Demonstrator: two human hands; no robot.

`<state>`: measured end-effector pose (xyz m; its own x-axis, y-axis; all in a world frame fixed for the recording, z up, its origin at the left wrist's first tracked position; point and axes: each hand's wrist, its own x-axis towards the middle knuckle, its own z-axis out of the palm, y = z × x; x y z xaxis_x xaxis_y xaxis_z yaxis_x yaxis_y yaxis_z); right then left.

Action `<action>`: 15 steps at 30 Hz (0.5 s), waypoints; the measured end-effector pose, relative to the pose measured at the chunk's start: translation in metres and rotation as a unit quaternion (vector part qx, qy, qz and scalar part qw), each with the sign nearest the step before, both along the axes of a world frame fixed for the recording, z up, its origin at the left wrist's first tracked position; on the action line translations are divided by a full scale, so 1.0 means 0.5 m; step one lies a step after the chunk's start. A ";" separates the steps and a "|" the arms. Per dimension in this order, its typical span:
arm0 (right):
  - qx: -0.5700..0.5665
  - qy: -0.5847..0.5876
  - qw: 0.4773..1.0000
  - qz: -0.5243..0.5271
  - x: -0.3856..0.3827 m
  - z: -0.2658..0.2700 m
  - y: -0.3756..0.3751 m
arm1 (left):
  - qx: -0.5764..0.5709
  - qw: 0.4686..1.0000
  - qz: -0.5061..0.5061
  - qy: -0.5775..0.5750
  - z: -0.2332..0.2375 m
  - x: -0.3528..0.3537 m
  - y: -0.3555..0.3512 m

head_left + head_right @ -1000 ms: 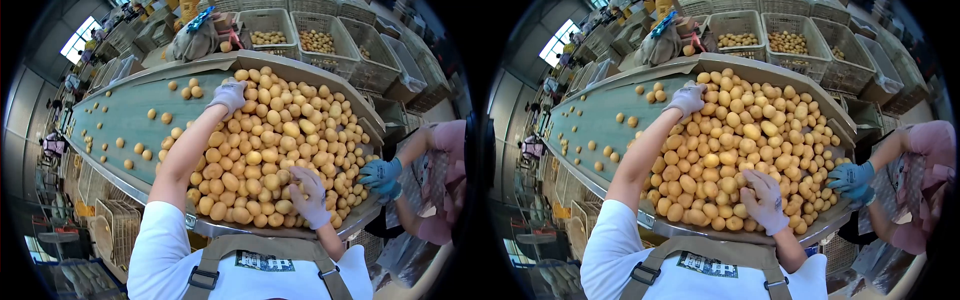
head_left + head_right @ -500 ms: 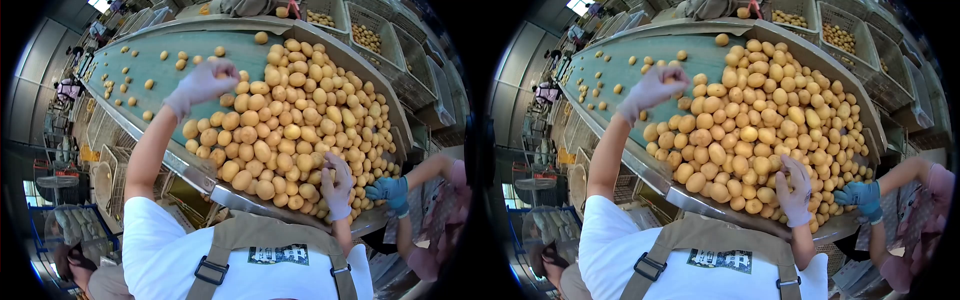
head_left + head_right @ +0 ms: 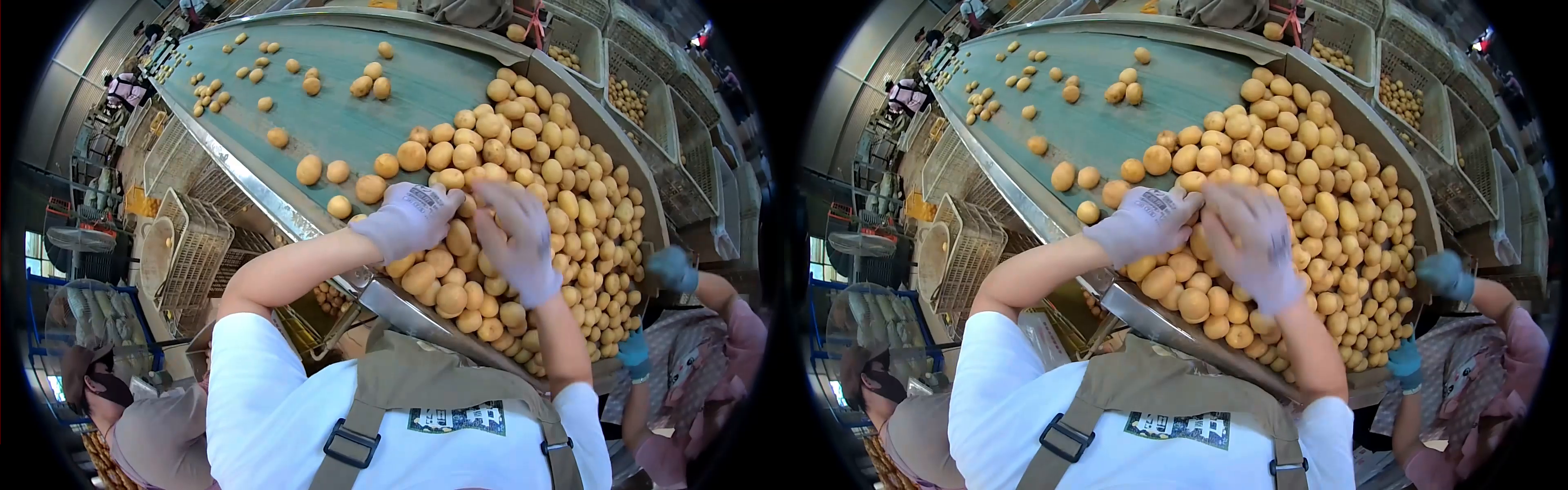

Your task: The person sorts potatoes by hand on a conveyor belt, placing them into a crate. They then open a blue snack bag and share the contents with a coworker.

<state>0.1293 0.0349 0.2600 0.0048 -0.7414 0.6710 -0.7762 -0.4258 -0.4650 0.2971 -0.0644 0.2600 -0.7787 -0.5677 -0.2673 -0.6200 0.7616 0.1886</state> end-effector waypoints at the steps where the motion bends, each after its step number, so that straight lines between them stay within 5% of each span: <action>1: -0.015 0.007 1.000 0.003 0.000 0.006 -0.061 | -0.002 1.000 -0.017 0.009 0.005 0.003 0.004; 3: 0.029 0.092 0.995 0.029 0.009 0.001 -0.190 | -0.013 0.998 -0.054 0.030 0.029 0.009 0.005; 5: 0.134 0.268 0.954 0.030 0.029 -0.047 -0.307 | 0.047 0.981 -0.038 0.184 0.069 0.042 0.029; 7: 0.311 0.254 0.910 0.103 0.028 -0.030 -0.375 | 0.123 0.929 -0.031 0.348 0.082 0.092 0.027; 8: 0.397 0.245 0.873 0.144 0.036 -0.030 -0.395 | 0.316 0.863 0.092 0.383 0.096 0.137 0.039; 9: 0.478 0.222 0.833 0.170 0.042 -0.002 -0.394 | 0.464 0.737 0.233 0.433 0.123 0.177 0.055; 11: 0.454 0.195 0.851 0.178 0.052 0.002 -0.346 | 0.525 0.472 0.242 0.666 0.080 0.235 0.083; 12: 0.407 0.212 0.874 0.159 0.056 -0.005 -0.330 | 0.604 0.331 0.212 0.693 0.051 0.279 0.077; 14: 0.319 0.079 0.932 0.155 0.036 -0.071 -0.328 | 0.665 0.138 0.169 0.714 0.014 0.321 0.099; 15: 0.273 0.010 0.950 0.151 0.036 -0.096 -0.323 | 0.629 0.116 0.235 0.732 0.010 0.324 0.125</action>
<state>0.1471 -0.1268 0.2121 0.2809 -0.9419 0.1842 -0.6681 -0.3297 -0.6671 0.4590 -0.0020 0.2650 -0.4744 -0.8682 -0.1453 0.8604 -0.4922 0.1318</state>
